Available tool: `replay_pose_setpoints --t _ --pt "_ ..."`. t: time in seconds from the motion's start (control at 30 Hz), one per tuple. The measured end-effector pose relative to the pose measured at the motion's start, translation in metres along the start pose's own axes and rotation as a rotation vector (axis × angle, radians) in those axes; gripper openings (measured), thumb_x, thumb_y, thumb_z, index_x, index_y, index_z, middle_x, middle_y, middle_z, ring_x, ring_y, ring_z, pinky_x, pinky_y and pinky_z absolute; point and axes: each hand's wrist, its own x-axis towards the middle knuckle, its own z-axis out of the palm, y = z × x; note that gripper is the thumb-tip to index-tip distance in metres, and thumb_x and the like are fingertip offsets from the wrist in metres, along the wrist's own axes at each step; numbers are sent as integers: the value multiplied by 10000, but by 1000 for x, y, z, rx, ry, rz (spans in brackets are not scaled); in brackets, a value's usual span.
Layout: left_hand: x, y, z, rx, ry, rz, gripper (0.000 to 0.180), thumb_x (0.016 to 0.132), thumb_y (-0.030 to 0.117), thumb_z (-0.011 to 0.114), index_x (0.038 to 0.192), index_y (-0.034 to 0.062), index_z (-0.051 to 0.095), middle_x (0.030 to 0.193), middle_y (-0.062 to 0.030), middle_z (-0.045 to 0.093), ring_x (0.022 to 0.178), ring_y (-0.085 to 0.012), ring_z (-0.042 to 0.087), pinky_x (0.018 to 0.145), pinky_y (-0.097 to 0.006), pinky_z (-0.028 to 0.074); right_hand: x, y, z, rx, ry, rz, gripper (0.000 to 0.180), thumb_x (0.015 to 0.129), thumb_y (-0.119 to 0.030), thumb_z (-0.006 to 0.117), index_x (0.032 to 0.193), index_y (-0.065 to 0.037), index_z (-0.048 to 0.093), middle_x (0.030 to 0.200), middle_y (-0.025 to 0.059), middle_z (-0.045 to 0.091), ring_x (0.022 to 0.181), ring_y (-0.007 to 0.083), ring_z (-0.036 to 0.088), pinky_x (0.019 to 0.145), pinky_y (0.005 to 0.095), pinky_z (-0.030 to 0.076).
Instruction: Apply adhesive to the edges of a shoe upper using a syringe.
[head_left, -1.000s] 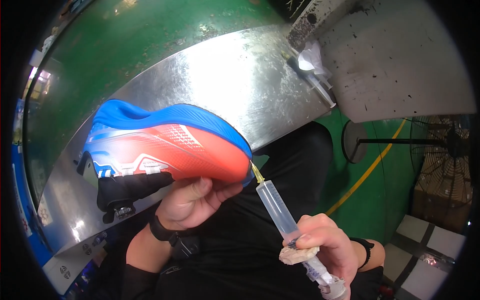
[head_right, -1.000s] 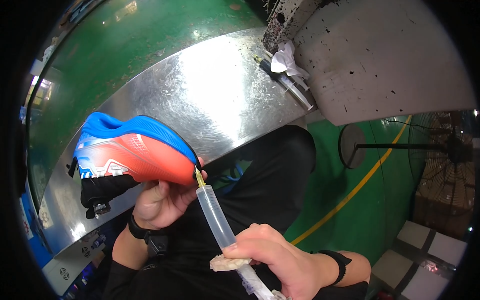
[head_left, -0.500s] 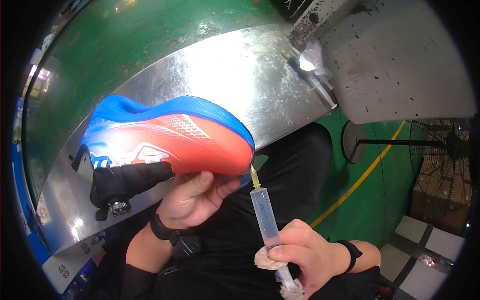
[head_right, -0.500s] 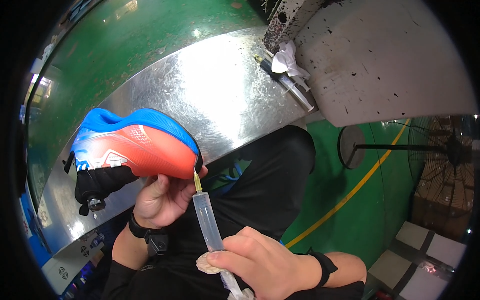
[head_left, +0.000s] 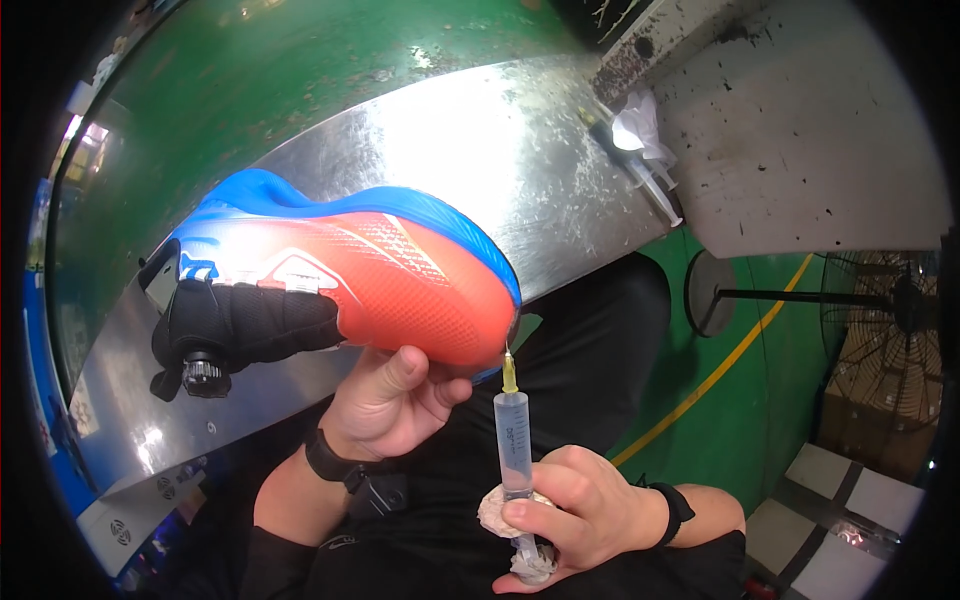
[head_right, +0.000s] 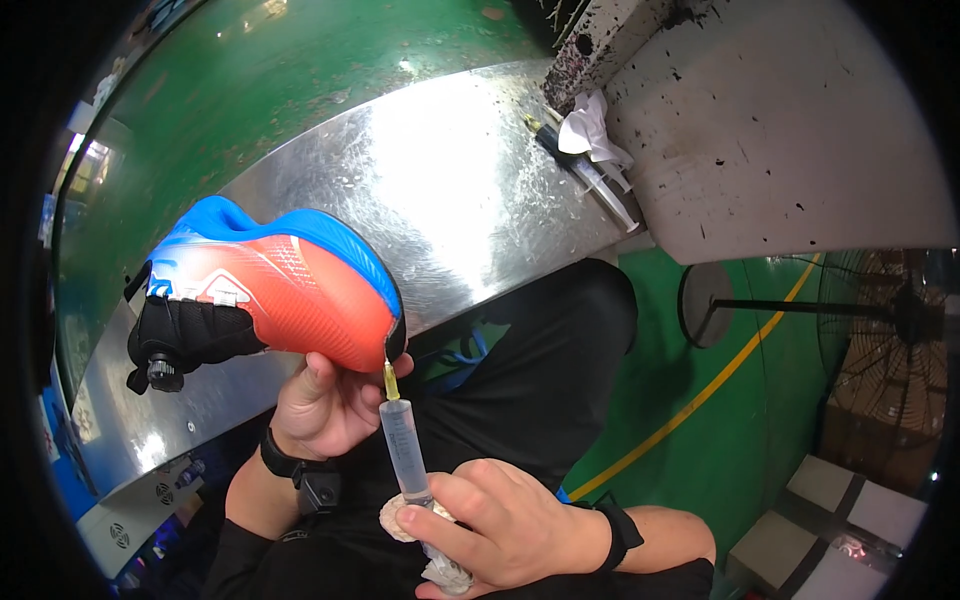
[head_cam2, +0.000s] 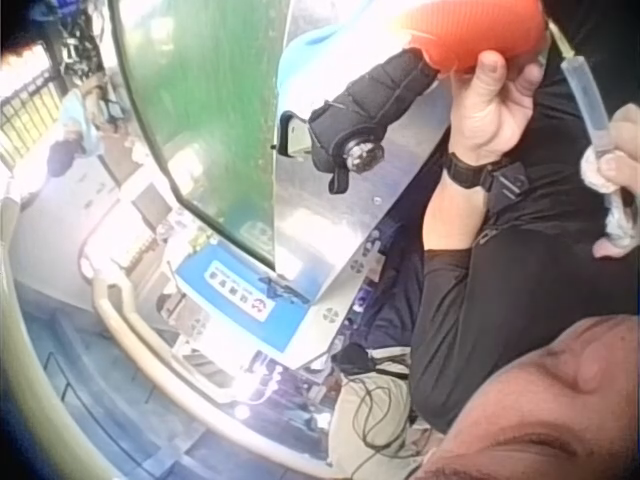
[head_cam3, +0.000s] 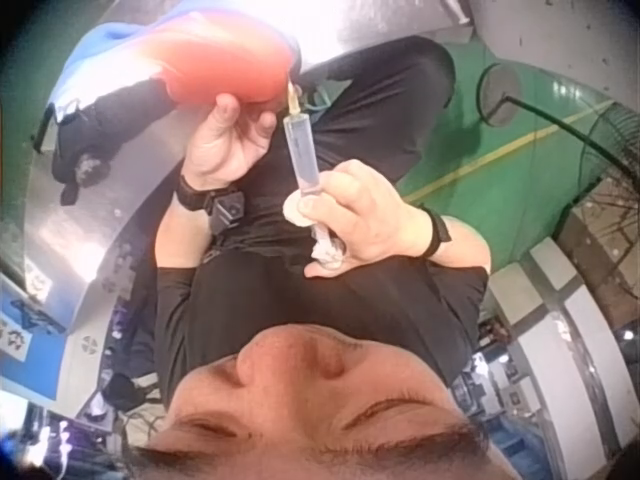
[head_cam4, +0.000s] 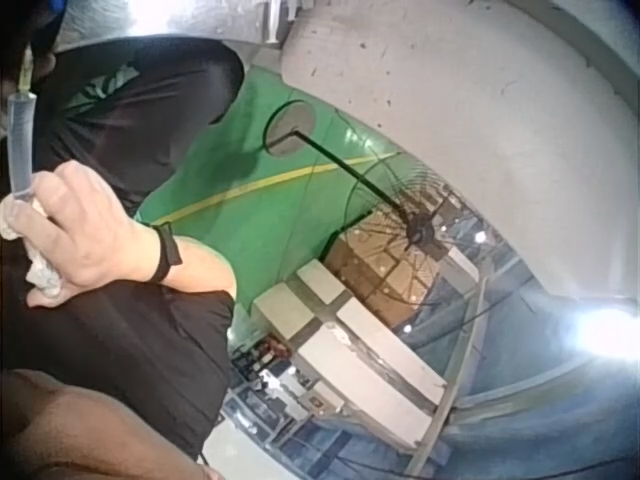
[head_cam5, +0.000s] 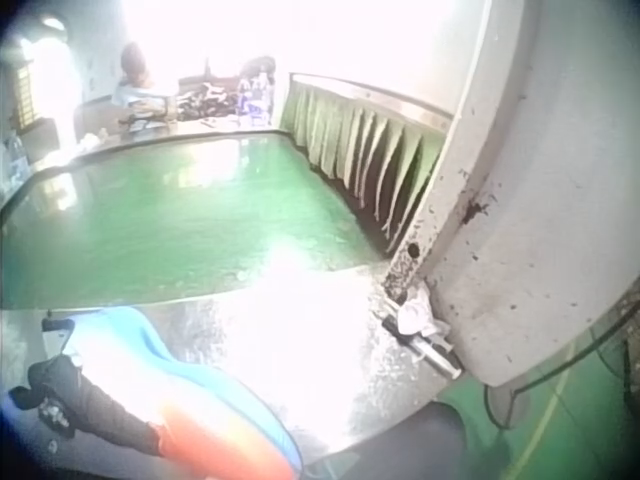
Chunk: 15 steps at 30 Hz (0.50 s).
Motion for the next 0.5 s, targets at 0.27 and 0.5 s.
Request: replay_pose_setpoints --t 0.27,0.5 --pt "-3 2 6 -10 -25 -24 577 842 343 663 1307 62 468 1274 -161 535 1183 -294 532 817 -297 535 -11 5 11 -100 -5 -30 766 706 -420 737 1298 -49 424 1111 144 475 786 220 484 628 319 453" --pt "-7 5 15 47 4 -14 606 834 427 651 1299 78 481 1242 -146 567 1136 -262 572 720 -240 506 -7 11 16 -172 17 -92 642 736 -362 712 1262 -83 472 1090 152 487 726 228 488 567 315 449"
